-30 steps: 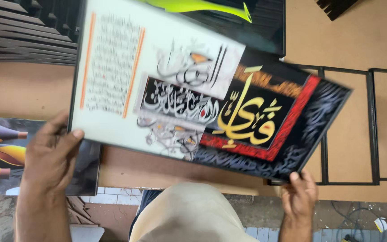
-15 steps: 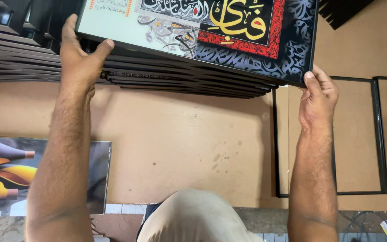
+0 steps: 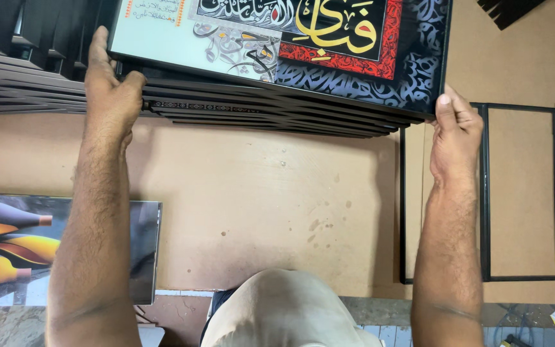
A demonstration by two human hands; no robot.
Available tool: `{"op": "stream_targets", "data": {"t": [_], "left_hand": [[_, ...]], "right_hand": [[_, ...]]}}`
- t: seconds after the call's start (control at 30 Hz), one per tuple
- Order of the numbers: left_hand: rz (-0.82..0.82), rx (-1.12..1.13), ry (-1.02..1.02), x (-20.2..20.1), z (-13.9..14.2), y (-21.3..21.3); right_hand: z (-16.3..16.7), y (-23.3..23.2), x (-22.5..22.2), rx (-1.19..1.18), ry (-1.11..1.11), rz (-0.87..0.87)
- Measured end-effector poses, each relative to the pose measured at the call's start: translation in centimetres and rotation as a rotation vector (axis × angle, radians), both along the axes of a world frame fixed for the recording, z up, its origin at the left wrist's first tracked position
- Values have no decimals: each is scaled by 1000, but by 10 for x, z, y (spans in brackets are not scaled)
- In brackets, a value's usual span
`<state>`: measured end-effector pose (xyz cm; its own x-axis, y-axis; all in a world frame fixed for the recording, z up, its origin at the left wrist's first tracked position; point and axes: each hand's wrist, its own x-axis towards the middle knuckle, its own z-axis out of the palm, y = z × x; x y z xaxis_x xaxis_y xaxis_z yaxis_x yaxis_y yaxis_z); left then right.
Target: The person repeatedly picks up printed artwork and black rectangular frames, aligns each print inside a frame, and stacks the completed frames on a growing pile. The person handles multiple prints and frames one at a time, maintaining a consistent assembly rhythm.
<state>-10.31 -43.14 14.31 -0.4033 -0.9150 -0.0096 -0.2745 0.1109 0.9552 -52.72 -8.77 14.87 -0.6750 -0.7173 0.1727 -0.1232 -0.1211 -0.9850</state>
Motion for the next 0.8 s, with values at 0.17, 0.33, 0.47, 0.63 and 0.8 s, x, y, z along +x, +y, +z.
{"op": "stream_targets", "data": {"t": [0.17,0.33,0.47,0.63,0.8], "left_hand": [[102,-207,32,8,-8,44],[194,-202,-191,47,-51,156],[266,281,-282,71,-97,234],[361,343,-359,94,-135,315],[337,374,-404,109,-152,353]], "right_hand": [[-37,31,-8,-33,-185,-285],[-115,125,29,748,194,-526],[-158,202,72,1225,604,-423],[-168,271,131,1123,617,-171],[-155,325,211,1194,359,-23]]}}
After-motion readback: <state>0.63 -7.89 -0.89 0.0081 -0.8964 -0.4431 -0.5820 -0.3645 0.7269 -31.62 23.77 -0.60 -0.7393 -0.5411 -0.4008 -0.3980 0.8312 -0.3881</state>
